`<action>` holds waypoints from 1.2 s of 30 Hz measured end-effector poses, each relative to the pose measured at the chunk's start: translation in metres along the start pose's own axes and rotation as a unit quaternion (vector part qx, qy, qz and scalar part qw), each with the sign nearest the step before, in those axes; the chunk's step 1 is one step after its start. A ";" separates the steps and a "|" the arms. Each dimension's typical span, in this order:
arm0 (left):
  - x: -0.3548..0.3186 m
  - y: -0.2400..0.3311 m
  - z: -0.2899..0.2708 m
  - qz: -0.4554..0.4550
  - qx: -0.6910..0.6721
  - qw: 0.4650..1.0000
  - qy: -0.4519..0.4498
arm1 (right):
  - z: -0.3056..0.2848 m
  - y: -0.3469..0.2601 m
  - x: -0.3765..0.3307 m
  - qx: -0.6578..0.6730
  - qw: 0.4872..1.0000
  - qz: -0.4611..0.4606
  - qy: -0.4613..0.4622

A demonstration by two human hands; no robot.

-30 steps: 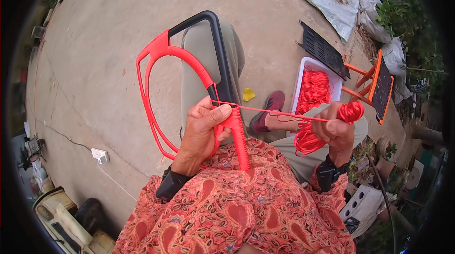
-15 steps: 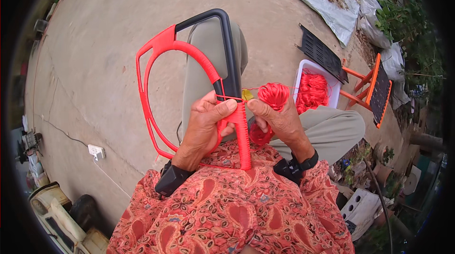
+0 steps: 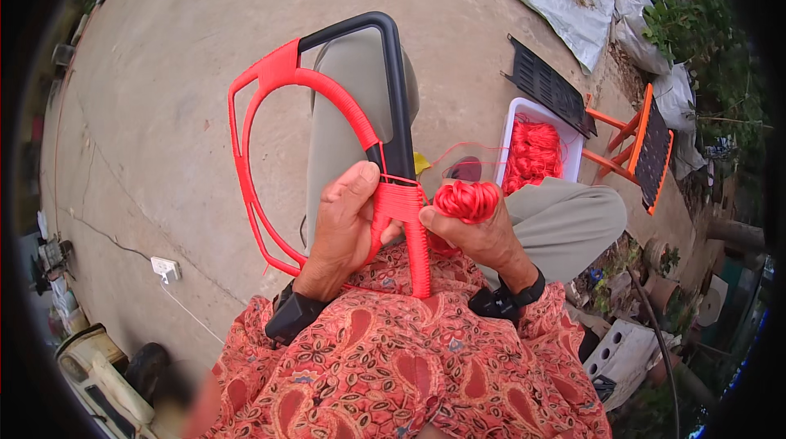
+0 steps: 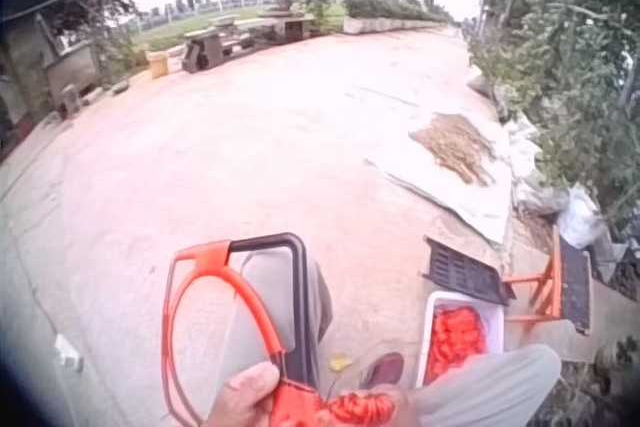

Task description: Wrapping a red nylon cord around the handle and frame of a red plastic tool.

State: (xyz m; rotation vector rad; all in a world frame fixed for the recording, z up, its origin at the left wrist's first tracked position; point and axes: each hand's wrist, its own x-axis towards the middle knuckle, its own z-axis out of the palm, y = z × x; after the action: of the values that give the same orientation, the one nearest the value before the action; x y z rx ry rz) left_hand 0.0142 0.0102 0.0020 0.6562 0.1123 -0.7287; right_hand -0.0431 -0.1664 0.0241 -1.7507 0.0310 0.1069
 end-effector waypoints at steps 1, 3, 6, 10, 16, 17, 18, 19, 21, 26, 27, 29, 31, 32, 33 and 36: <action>-0.001 0.001 0.001 0.000 0.015 0.999 0.028 | 0.000 -0.002 0.000 0.001 1.000 0.003 0.004; -0.002 0.002 0.000 -0.005 0.032 0.998 0.054 | 0.001 -0.008 0.001 0.110 0.987 0.118 0.018; -0.003 0.004 -0.001 -0.005 0.071 0.997 0.020 | -0.004 0.000 -0.004 0.183 0.973 0.133 0.036; -0.006 0.004 -0.004 -0.008 0.054 0.998 0.014 | 0.002 -0.018 -0.001 0.132 0.985 0.105 0.024; -0.004 0.002 -0.006 -0.018 0.081 0.997 0.006 | 0.006 -0.002 -0.005 0.073 0.997 0.023 0.015; -0.005 0.001 -0.006 -0.016 0.089 0.996 0.013 | 0.003 0.001 -0.008 0.074 0.997 0.024 0.017; -0.006 0.001 -0.004 -0.017 0.090 0.996 0.013 | -0.001 0.004 -0.009 0.126 0.989 0.068 0.049; -0.006 0.001 -0.001 -0.016 0.089 0.996 0.018 | -0.004 0.005 -0.009 0.177 0.975 0.111 0.082; -0.006 0.000 -0.001 -0.013 0.090 0.996 0.022 | -0.010 0.000 -0.003 0.195 0.969 0.112 0.103; -0.008 -0.004 -0.002 -0.014 0.095 0.995 0.015 | 0.001 -0.001 0.004 0.169 0.976 0.049 0.126; -0.009 -0.004 0.000 -0.014 0.096 0.995 0.014 | 0.003 -0.001 0.004 0.169 0.976 0.048 0.128; -0.010 -0.005 0.000 -0.019 0.102 0.994 0.020 | 0.006 -0.001 0.004 0.123 0.985 0.043 0.111; -0.010 -0.005 -0.001 -0.018 0.102 0.994 0.015 | 0.008 -0.002 0.006 0.107 0.986 0.031 0.120; -0.009 -0.005 -0.002 -0.017 0.103 0.994 0.009 | 0.008 -0.003 0.006 0.090 0.987 0.019 0.130; -0.009 -0.005 -0.004 -0.019 0.103 0.994 0.009 | 0.009 -0.004 0.007 0.091 0.987 0.020 0.131; -0.009 -0.003 -0.006 -0.026 0.105 0.994 0.016 | 0.008 -0.007 0.009 0.097 0.988 0.047 0.111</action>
State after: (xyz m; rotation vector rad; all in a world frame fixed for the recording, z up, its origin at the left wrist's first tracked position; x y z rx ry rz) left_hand 0.0061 0.0177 -0.0011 0.8687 0.0829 -0.7869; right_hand -0.0341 -0.1565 0.0286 -1.5594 0.2784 -0.0231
